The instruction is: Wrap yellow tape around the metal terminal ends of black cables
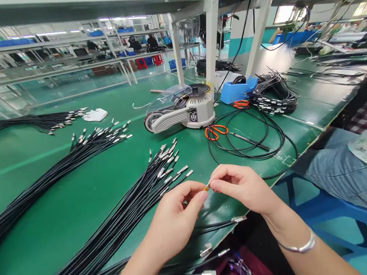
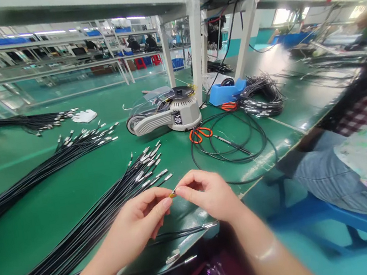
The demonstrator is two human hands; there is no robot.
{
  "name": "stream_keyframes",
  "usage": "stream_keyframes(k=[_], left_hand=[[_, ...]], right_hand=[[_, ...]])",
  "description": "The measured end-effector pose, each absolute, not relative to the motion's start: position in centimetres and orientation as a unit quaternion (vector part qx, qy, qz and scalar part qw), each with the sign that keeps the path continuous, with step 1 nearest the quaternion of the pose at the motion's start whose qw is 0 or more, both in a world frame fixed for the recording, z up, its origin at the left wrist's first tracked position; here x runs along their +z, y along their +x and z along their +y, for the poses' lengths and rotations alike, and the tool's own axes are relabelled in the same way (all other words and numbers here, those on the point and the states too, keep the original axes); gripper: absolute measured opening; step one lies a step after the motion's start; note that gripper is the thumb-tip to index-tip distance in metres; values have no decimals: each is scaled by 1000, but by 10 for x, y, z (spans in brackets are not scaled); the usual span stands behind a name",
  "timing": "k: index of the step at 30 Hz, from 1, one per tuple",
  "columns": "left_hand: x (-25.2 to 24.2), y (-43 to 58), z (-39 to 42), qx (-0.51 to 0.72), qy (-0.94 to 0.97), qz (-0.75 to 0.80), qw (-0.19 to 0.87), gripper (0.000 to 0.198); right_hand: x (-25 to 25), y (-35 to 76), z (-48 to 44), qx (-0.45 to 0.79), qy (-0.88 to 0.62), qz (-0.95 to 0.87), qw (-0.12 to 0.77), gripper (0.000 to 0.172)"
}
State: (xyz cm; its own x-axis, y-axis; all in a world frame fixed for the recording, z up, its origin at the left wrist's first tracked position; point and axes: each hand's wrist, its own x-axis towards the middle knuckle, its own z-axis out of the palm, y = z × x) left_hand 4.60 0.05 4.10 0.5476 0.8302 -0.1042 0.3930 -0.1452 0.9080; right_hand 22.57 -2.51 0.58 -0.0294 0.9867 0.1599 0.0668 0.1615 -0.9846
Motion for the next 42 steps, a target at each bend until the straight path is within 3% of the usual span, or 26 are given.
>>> stream_keyframes(k=[4, 10, 12, 14, 18, 21, 30, 42], left_hand=[[35, 47, -2, 254, 805, 391, 368, 19], [10, 50, -3, 310, 901, 298, 53, 22], [7, 51, -4, 303, 909, 286, 16, 24], [10, 51, -3, 287, 908, 298, 64, 24], [34, 40, 3, 161, 862, 393, 276, 33], [49, 32, 6, 70, 833, 425, 348, 25], [36, 49, -4, 125, 819, 438, 350, 23], [38, 61, -8, 118, 804, 446, 376, 27]], right_hand=[[4, 225, -28, 440, -468, -569, 513, 11], [0, 225, -34, 534, -476, -485, 504, 21], [-1, 226, -35, 551, -478, -463, 503, 24], [-1, 228, -37, 563, -485, -445, 499, 25], [-4, 232, -40, 569, -495, -430, 496, 26], [-7, 233, -42, 566, -500, -433, 493, 25], [-19, 234, -45, 469, -543, -476, 508, 25], [-16, 244, -52, 444, -520, -535, 496, 16]])
